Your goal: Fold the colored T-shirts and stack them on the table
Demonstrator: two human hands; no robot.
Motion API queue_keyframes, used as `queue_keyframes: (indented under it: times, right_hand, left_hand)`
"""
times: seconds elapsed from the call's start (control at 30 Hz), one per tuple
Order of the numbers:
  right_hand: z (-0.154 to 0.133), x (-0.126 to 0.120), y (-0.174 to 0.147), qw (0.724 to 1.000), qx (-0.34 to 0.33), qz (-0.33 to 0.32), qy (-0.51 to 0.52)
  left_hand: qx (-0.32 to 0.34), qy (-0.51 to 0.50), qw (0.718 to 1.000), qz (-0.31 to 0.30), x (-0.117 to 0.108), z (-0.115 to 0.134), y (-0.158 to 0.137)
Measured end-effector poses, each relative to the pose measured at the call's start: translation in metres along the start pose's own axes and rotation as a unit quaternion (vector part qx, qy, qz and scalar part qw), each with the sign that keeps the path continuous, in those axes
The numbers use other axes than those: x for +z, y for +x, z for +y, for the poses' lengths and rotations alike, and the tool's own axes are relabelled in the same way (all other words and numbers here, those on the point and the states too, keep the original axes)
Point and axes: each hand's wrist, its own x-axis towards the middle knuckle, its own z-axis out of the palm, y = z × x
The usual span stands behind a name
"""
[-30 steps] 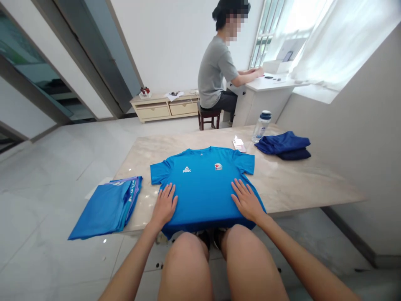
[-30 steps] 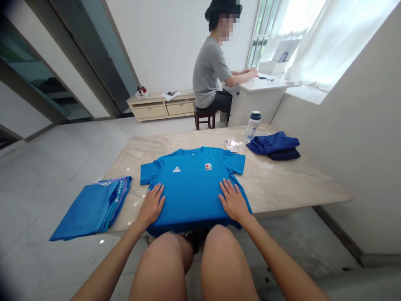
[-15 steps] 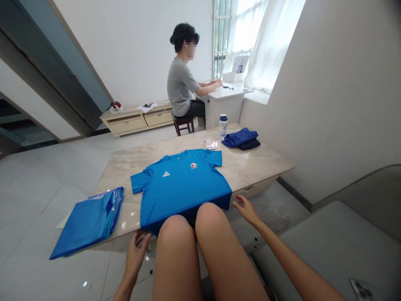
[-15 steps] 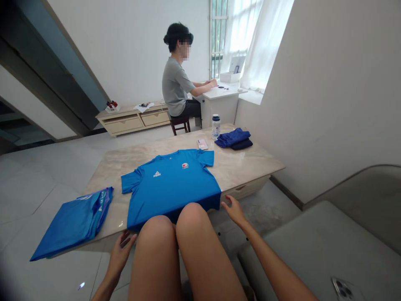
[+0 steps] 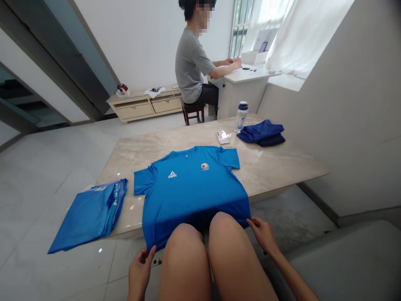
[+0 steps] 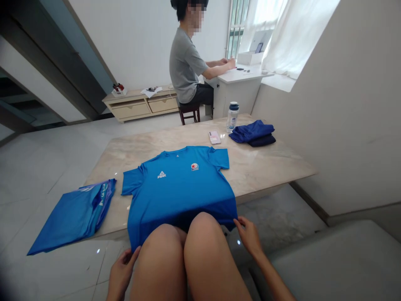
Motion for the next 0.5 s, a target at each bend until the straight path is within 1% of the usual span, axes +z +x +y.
queue_keyframes:
  times: [0.07, 0.13, 0.2, 0.27, 0.3, 0.33, 0.4, 0.43, 0.47, 0.5]
  right_hand:
    - [0.011, -0.025, -0.011, 0.999, 0.021, 0.008, -0.026]
    - [0.012, -0.053, -0.007, 0.996, 0.028, 0.045, -0.074]
    - [0.000, -0.075, 0.017, 0.991, 0.014, 0.083, -0.105]
    - [-0.026, -0.082, 0.059, 0.986, -0.016, 0.111, -0.126]
    - [-0.042, -0.080, 0.084, 0.983, -0.033, 0.124, -0.132]
    - [-0.059, -0.074, 0.111, 0.982, -0.043, 0.122, -0.134]
    - [-0.093, -0.055, 0.163, 0.983, -0.060, 0.097, -0.142]
    - [-0.108, -0.044, 0.187, 0.982, -0.067, 0.084, -0.155]
    - [-0.122, -0.033, 0.209, 0.978, -0.062, 0.073, -0.184]
    - [-0.132, -0.022, 0.229, 0.972, -0.039, 0.078, -0.219]
  left_hand:
    - [0.001, 0.025, 0.999, 0.041, -0.015, -0.005, -0.004]
    - [0.036, 0.064, 0.995, 0.073, -0.032, 0.003, 0.002]
    - [0.092, 0.092, 0.989, 0.064, -0.044, 0.026, 0.022]
    - [0.141, 0.108, 0.983, 0.044, -0.048, 0.060, 0.058]
    - [0.160, 0.113, 0.980, 0.040, -0.047, 0.079, 0.081]
    - [0.172, 0.127, 0.976, 0.039, -0.045, 0.098, 0.106]
    - [0.181, 0.170, 0.967, 0.052, -0.038, 0.130, 0.156]
    - [0.182, 0.201, 0.960, 0.070, -0.034, 0.143, 0.178]
    - [0.178, 0.234, 0.952, 0.084, -0.029, 0.154, 0.198]
    - [0.166, 0.268, 0.945, 0.084, -0.025, 0.162, 0.215]
